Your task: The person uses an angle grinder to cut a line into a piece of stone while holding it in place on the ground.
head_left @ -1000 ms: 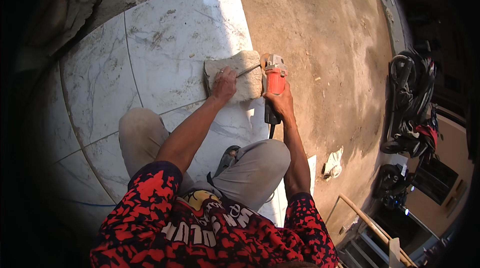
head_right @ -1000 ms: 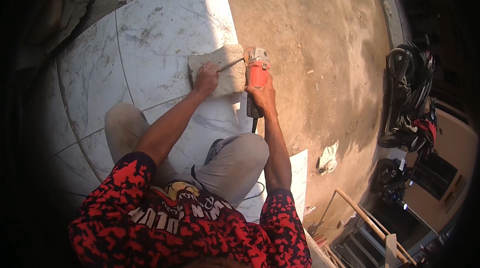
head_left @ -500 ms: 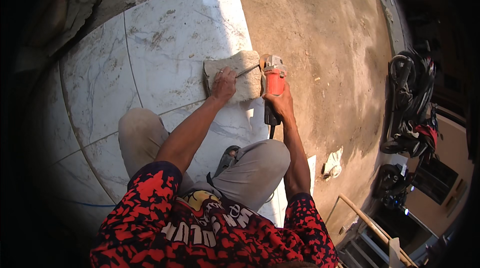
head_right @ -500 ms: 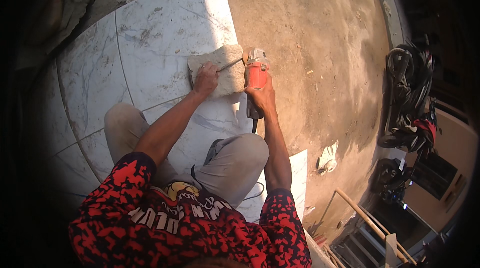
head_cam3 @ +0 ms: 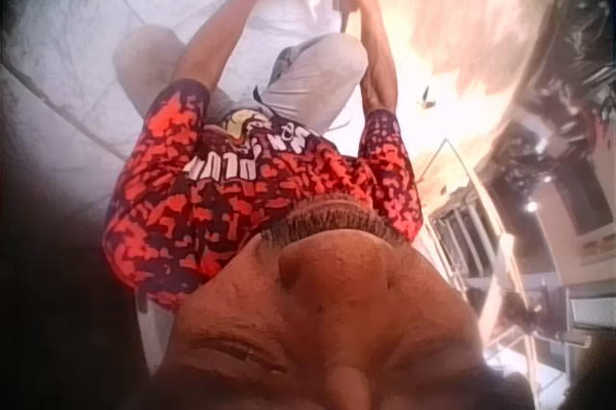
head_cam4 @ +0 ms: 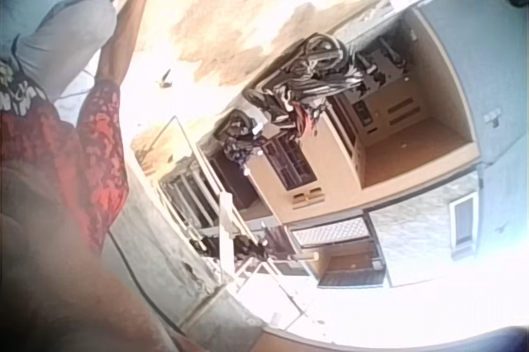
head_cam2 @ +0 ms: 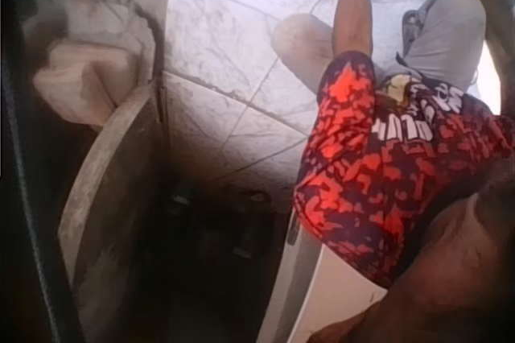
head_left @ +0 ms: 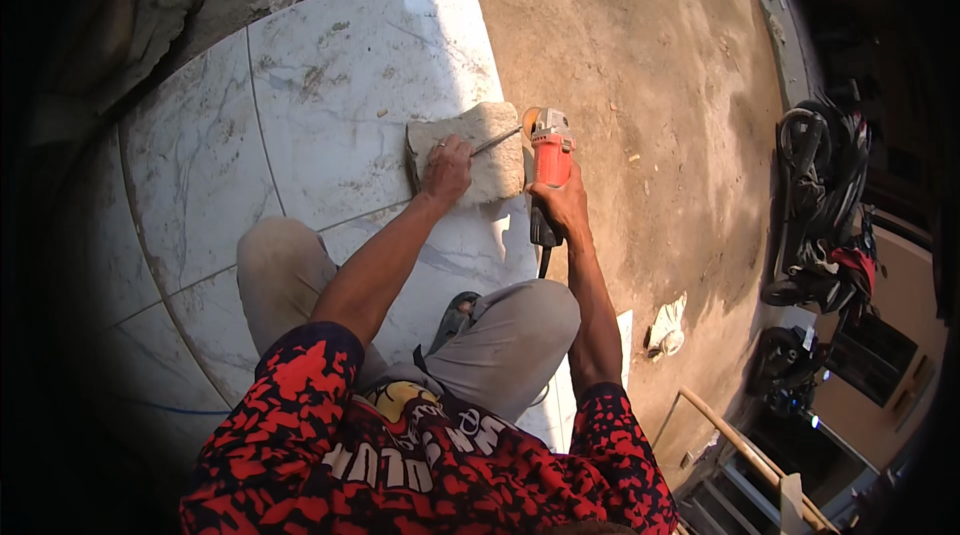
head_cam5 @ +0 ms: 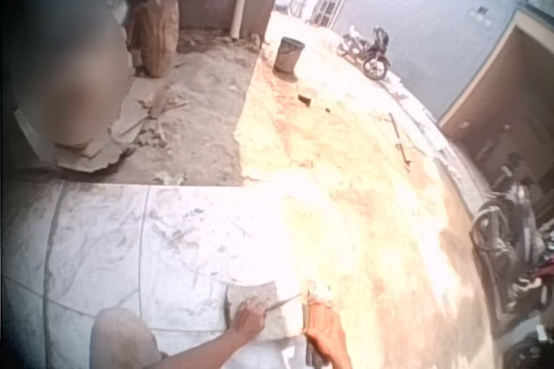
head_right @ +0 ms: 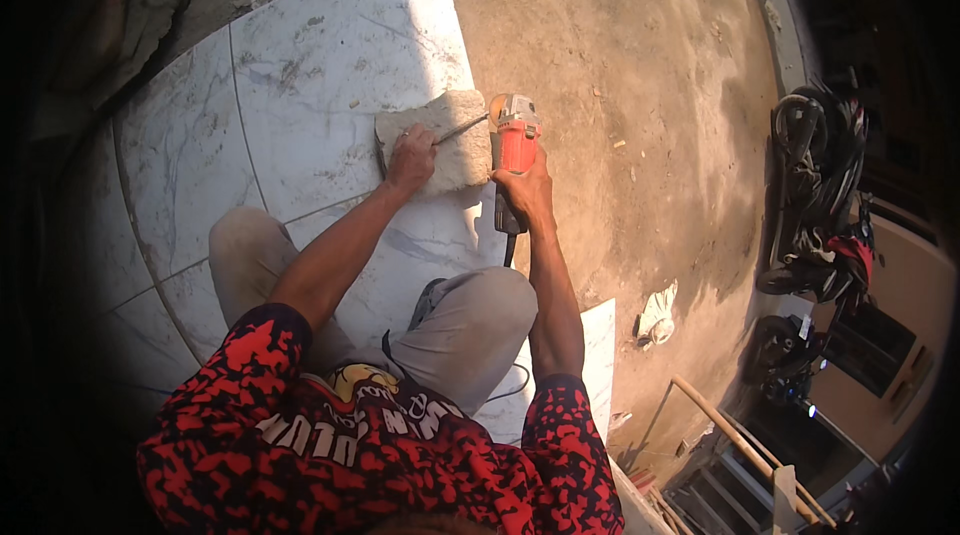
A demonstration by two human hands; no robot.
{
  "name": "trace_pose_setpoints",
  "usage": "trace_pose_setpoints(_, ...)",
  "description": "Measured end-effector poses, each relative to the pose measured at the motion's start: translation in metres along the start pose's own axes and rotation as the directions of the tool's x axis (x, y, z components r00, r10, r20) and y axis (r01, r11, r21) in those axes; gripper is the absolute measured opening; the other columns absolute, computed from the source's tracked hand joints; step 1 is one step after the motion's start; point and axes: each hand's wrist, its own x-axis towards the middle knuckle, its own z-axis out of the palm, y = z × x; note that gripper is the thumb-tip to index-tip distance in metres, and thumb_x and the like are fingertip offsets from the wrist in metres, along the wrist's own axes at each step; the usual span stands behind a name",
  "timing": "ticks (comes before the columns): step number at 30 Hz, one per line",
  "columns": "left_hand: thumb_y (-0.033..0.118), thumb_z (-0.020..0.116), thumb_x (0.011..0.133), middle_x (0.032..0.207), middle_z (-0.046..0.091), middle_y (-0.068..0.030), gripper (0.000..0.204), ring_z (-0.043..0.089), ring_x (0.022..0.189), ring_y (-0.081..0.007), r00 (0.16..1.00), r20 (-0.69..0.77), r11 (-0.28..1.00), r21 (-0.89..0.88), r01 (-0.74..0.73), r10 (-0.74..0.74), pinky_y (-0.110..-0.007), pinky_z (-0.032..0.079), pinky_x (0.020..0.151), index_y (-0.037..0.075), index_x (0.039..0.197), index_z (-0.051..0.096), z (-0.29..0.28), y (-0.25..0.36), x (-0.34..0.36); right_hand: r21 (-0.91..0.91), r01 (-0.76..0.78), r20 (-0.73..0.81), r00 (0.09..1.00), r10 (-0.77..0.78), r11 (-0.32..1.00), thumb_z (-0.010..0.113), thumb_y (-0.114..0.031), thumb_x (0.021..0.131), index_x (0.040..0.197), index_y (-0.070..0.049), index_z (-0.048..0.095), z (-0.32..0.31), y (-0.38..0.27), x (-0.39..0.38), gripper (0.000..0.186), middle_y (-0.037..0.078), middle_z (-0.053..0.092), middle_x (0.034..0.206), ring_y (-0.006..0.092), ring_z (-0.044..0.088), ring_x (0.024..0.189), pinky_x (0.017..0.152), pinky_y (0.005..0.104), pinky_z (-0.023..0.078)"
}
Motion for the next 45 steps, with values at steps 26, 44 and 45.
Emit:
trace_pose_setpoints(26,0.007,0.067,0.082,0.099,0.057,-0.0149,0.014,0.058,0.1,-0.0364,1.0,-0.011,1.0,0.012,-0.001,0.001,-0.048,0.046,0.087,0.006,0.094,0.061,-0.0007,0.003,0.0006,-0.018,0.036,-0.024,0.999,-0.036,0.999,0.081,-0.024,0.063,0.144,-0.003,0.038,0.0012,0.0066,0.0065,0.095,0.024,0.063,0.122,0.0357,0.065,0.108,0.092,0.0416,0.052)
trace_pose_setpoints(44,0.007,0.066,0.082,0.098,0.057,-0.0141,0.013,0.058,0.099,-0.0357,1.0,-0.012,1.0,0.007,-0.009,0.009,-0.048,0.046,0.085,0.007,0.094,0.061,0.0002,0.0043,0.0009,0.007,0.027,-0.023,0.999,-0.027,1.0,0.08,-0.023,0.064,0.145,-0.005,0.039,-0.0001,0.0033,0.0035,0.093,0.021,0.063,0.125,0.0344,0.064,0.112,0.094,0.0411,0.051)
trace_pose_setpoints(45,0.007,0.066,0.082,0.098,0.057,-0.0141,0.013,0.058,0.099,-0.0357,1.0,-0.012,1.0,0.009,-0.007,0.007,-0.048,0.046,0.085,0.007,0.094,0.061,0.0,0.0029,0.0002,0.01,0.007,-0.023,1.0,-0.007,1.0,0.08,-0.023,0.064,0.145,-0.006,0.039,0.0003,0.0017,0.0035,0.093,0.021,0.063,0.125,0.0343,0.064,0.112,0.094,0.041,0.051)
